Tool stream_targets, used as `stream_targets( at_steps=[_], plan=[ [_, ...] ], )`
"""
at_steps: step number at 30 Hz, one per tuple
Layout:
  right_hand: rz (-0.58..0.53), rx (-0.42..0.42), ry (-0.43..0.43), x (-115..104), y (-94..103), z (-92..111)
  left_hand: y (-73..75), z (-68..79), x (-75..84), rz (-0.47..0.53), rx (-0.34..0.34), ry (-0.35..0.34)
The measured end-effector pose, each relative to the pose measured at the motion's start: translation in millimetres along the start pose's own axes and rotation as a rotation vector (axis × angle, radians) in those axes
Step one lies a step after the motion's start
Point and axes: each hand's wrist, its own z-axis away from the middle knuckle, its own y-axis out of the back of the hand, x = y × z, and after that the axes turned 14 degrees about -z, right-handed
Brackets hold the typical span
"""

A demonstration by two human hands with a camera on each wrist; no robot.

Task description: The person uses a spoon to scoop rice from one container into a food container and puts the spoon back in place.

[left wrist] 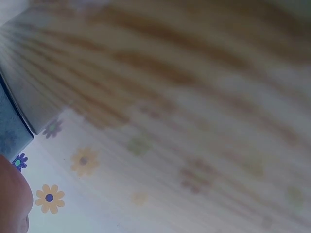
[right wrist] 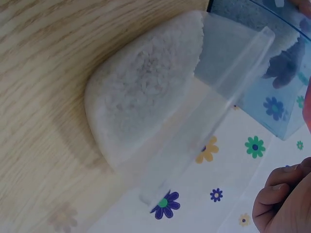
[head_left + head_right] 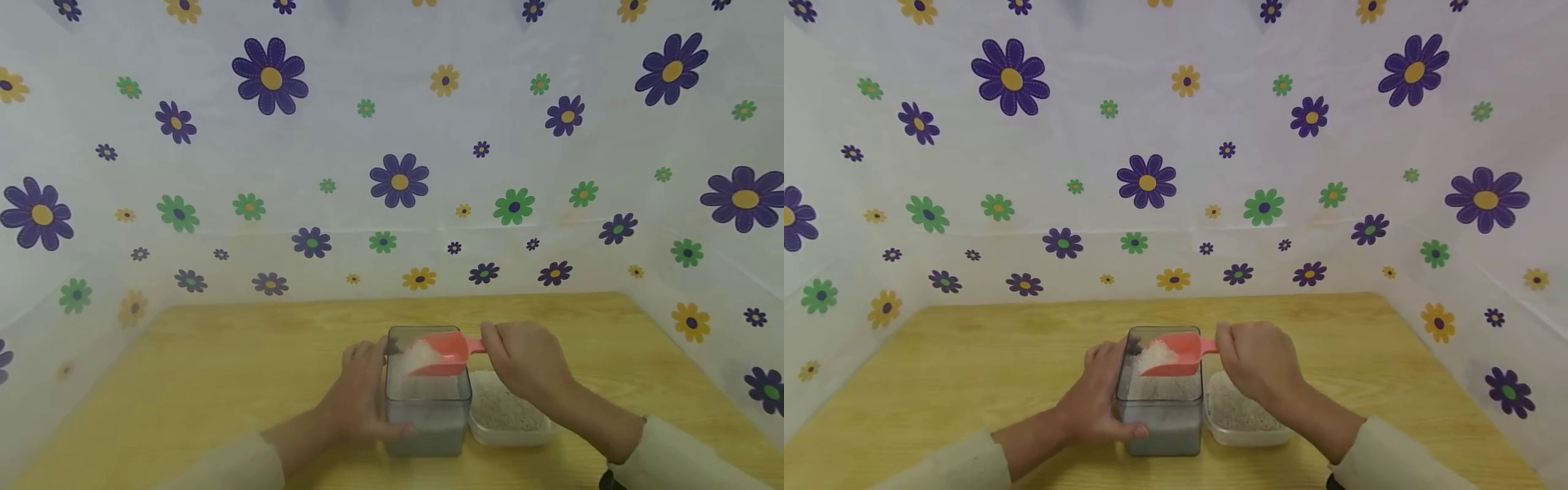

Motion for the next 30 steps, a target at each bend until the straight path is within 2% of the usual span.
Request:
stream_targets(
  at_steps=[9,16,22,30],
  plan=[
    [-0.044,0.108,-0.005,2,30.8,-2,0.5,-0.6,-2.2,-0.017,0.0,0.008],
    [-0.022,0.173,-0.042,22,55.3,7,0.5,-1.5,-3.3,-0.029,0.002,-0.006],
    [0.033,0.144,-0.087,50,62.9,17,-0.4,-2.1,-1.8,-0.025,0.028,-0.019],
    [0.154,0.036,-0.057,77,41.7,21,-1.0,-0.8,-1.3,-0.021,0.03,-0.018]
  ],
)
